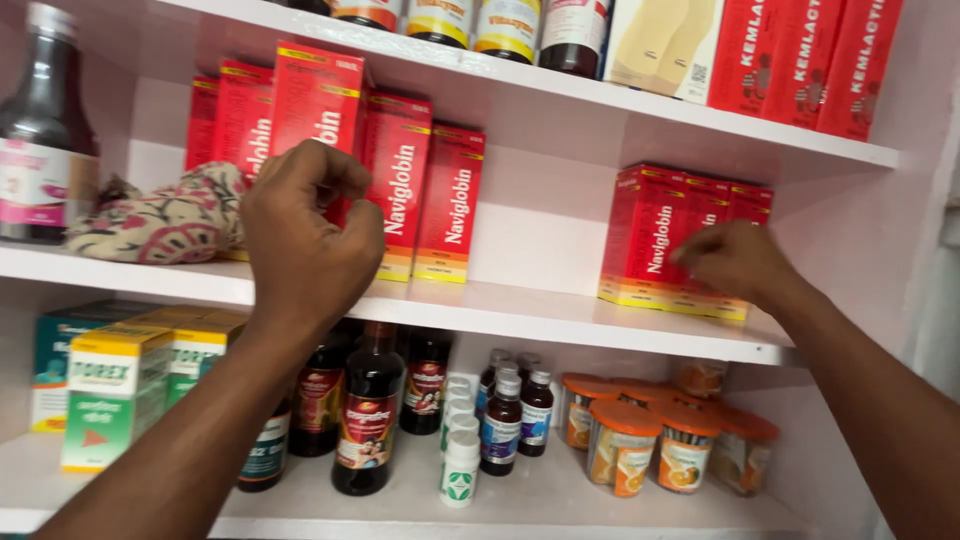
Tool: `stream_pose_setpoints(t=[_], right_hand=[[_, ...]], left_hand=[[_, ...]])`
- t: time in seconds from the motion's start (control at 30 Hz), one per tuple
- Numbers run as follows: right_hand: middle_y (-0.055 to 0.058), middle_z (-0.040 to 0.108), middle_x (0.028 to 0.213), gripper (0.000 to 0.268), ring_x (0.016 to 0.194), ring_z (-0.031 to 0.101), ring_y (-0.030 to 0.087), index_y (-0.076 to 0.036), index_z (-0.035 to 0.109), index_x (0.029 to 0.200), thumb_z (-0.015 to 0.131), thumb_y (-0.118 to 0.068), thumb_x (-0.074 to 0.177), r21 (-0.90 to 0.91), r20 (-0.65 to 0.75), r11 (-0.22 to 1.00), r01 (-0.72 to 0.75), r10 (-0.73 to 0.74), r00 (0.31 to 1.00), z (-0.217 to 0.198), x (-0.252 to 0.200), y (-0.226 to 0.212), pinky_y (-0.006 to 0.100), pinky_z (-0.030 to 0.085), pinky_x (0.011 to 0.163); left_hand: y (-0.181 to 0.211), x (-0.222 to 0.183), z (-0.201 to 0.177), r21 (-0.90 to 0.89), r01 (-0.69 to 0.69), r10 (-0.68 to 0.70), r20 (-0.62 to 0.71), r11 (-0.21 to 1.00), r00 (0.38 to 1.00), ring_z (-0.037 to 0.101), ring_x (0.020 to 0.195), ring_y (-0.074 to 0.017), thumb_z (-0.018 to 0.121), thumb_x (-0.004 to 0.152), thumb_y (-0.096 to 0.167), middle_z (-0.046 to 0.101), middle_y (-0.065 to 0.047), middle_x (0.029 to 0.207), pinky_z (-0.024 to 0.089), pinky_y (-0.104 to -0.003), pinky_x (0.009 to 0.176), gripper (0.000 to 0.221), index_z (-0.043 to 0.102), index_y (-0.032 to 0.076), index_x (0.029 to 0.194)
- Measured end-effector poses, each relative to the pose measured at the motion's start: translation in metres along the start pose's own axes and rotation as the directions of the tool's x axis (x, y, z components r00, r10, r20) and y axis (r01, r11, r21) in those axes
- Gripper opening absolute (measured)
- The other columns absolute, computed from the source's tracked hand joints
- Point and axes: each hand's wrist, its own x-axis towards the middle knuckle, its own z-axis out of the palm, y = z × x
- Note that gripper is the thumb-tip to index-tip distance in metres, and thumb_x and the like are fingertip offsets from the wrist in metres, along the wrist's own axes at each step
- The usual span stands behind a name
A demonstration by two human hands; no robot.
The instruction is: The person cleans shelves and medicine boxes and bottles in a pharmacy by wiping the surfaces, medicine boxes, and bottles with a cloth, rearranging and placing the boxes and bottles back onto the shelves.
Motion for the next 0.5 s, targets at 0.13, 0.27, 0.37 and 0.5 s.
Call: stream_pose_setpoints(t=[0.13,0.27,0.37,0.5], right_hand=[[0.020,0.077,0.121,0.060,0.101,0.072,0.028,-0.009,0.072,0.129,0.081,-0.050,0.086,-0.150,0.061,0.975,-0.166,0.177,0.982,0.000,0.007,0.053,0.041,0.055,0.093],[0.024,0.072,0.120,0.049,0.094,0.072,0.031,-0.009,0.070,0.123,0.070,-0.046,0.091,0.039,0.335,0.953,-0.301,0.272,0.902,0.008,0.018,0.061,0.045,0.057,0.082],[0.013,0.070,0.126,0.051,0.102,0.067,0.026,-0.016,0.072,0.127,0.065,-0.052,0.092,-0.216,0.338,0.937,-0.275,0.336,0.879,0.010,0.019,0.030,0.047,0.058,0.084],[0.012,0.079,0.103,0.053,0.091,0.078,0.027,-0.012,0.087,0.112,0.062,-0.055,0.093,-0.326,-0.040,0.932,-0.159,0.155,0.987,0.012,-0.003,-0.051,0.047,0.062,0.086]], left_hand=[[-0.002,-0.004,0.001,-0.037,-0.010,0.010,-0.010,0.999,1.000,0.062,0.079,-0.0214,0.063,0.084,-0.001,0.065,-0.010,0.087,0.051,-0.035,0.073,0.007,0.063,0.001,0.091],[-0.006,-0.006,0.003,-0.027,-0.002,0.001,-0.035,1.000,0.999,0.062,0.077,-0.0223,0.063,0.084,-0.001,0.065,-0.010,0.085,0.050,-0.035,0.072,0.006,0.064,0.002,0.089],[-0.008,-0.004,0.006,-0.028,-0.023,0.021,-0.072,0.999,0.997,0.061,0.079,-0.0253,0.062,0.079,-0.001,0.063,-0.011,0.084,0.048,-0.038,0.071,0.008,0.061,0.002,0.087],[-0.003,-0.001,0.012,0.024,-0.005,0.006,-0.070,1.000,0.998,0.058,0.087,-0.0311,0.062,0.075,0.002,0.062,-0.012,0.083,0.046,-0.045,0.079,0.011,0.060,0.004,0.085]])
